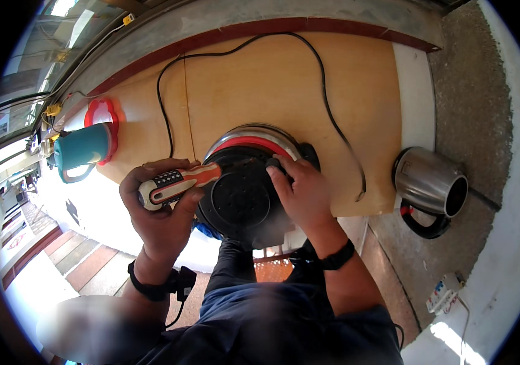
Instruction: The person uses a screwdriver to loosen and remove screws from a round black appliance component, then pulls at a wire and continues to unscrew sections while holding the object.
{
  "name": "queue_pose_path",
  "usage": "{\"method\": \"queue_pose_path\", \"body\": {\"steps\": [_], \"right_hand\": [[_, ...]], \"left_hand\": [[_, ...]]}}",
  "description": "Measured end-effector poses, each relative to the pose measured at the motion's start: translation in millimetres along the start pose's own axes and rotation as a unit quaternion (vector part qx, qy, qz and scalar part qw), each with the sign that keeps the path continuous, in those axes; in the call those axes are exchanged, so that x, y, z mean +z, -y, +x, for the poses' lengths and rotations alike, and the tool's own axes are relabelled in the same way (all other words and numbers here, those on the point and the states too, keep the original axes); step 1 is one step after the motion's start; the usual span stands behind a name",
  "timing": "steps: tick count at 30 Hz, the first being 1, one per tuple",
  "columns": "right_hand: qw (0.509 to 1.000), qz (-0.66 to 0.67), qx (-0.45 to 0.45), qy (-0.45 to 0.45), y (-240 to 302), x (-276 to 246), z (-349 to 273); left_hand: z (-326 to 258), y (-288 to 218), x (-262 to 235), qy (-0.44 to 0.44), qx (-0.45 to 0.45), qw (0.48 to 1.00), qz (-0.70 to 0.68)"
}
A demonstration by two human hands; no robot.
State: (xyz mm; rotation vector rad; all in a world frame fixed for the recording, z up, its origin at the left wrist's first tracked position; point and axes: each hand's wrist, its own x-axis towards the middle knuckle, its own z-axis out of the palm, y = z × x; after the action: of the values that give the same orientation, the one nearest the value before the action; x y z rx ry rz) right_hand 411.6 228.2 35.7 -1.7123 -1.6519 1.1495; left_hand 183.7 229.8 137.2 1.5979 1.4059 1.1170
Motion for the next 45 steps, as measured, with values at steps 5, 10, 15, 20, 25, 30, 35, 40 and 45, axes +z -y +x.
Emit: {"method": "queue_pose_path", "body": {"steps": [5, 10, 15, 20, 25, 30, 35, 40, 45], "right_hand": [[1.0, 0.018, 0.003, -0.002, -3, 0, 1], [1.0, 0.024, 0.009, 0.003, -2, -1, 2], [0.999, 0.032, 0.017, 0.008, -1, -2, 2], [0.999, 0.032, 0.014, 0.01, -2, -2, 2], [0.999, 0.039, 0.013, 0.01, -2, -2, 2], [0.999, 0.053, 0.005, 0.008, 0, -3, 3], [0.997, 0.074, 0.001, 0.004, 0, -4, 3], [0.998, 0.065, -0.011, -0.005, 0, -3, 2], [0.998, 0.061, -0.005, -0.003, -2, -3, 2]], "left_hand": [[1, 1, 6, 0.004, 0.007, 1.0, 0.004], [5, 1, 11, 0.018, 0.025, 0.999, 0.017], [9, 1, 13, 0.041, 0.046, 0.998, 0.034], [16, -9, 15, 0.083, 0.057, 0.991, 0.084], [33, -18, 19, 0.127, 0.108, 0.977, 0.129], [50, -30, 22, 0.204, 0.115, 0.962, 0.143], [65, -42, 21, 0.25, 0.136, 0.947, 0.147], [78, -47, 18, 0.262, 0.157, 0.935, 0.182], [84, -57, 21, 0.279, 0.142, 0.923, 0.223]]}}
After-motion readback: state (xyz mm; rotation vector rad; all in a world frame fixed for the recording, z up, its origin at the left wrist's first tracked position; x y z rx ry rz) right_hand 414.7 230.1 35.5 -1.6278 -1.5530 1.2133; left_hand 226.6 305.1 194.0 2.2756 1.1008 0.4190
